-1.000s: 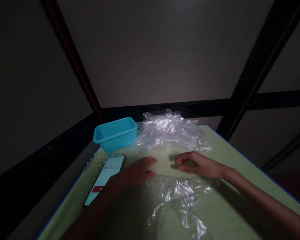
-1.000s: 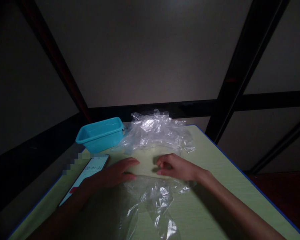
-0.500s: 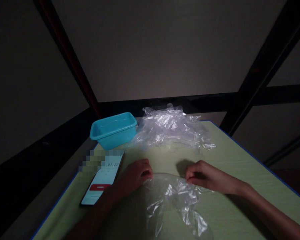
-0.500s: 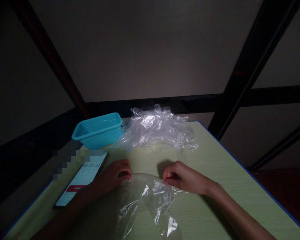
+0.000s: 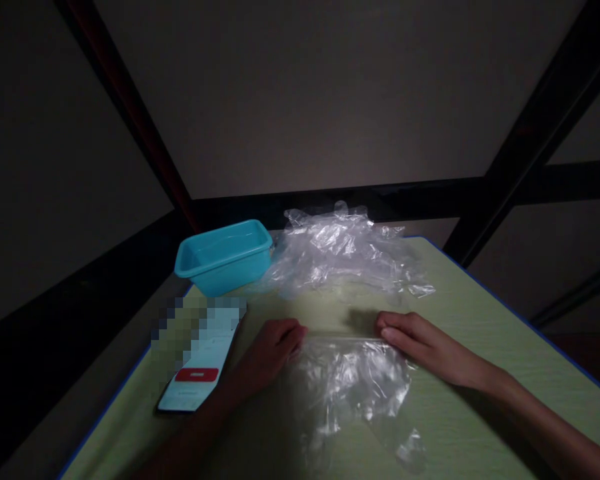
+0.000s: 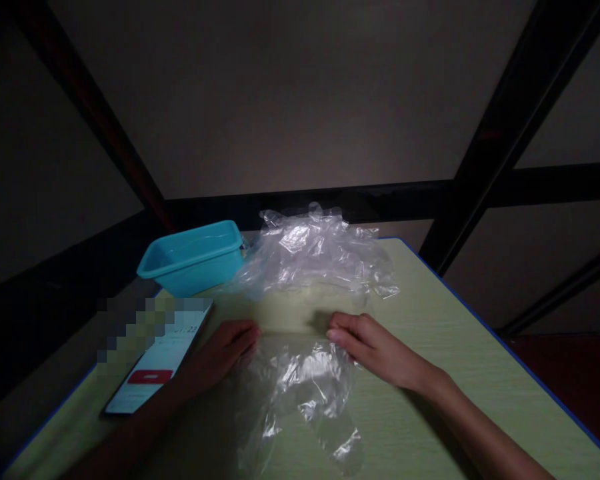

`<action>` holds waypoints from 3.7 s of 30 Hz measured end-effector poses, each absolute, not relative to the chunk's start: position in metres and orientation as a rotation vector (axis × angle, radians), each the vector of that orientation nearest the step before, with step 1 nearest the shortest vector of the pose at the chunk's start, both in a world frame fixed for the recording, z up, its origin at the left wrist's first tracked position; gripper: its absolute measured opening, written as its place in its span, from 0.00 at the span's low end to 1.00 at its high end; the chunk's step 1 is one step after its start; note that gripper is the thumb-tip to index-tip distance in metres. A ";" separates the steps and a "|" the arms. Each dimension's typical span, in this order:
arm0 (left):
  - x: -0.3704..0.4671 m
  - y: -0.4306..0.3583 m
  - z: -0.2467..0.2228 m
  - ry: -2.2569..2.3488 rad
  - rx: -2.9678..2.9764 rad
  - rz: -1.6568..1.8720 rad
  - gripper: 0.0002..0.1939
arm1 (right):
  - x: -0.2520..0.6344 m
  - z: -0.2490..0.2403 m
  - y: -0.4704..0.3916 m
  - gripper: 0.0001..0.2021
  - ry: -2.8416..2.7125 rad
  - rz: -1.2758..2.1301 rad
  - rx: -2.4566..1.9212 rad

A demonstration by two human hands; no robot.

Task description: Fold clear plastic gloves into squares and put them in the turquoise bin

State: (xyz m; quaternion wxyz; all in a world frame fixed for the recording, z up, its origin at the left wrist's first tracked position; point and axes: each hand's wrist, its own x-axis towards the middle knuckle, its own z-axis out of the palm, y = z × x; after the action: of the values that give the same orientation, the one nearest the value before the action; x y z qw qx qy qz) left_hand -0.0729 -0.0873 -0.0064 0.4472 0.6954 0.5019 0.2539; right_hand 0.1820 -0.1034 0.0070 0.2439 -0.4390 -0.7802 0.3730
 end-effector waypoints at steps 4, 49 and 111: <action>-0.073 -0.087 -0.010 1.285 1.688 0.666 0.19 | 0.186 0.010 -0.105 0.20 -2.332 0.882 -1.185; -0.080 -0.087 -0.012 0.879 1.431 0.291 0.18 | 0.159 0.005 -0.113 0.10 -1.771 1.328 -1.153; -0.067 -0.105 -0.022 0.905 2.704 0.238 0.28 | 0.161 0.001 -0.130 0.14 -2.301 0.946 -0.886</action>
State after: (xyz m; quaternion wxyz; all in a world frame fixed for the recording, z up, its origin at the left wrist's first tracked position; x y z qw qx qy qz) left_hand -0.0673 -0.1050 -0.0217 0.1396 0.9358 0.3131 0.0825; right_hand 0.1612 -0.1298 0.0013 0.2479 -0.3251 -0.8440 0.3471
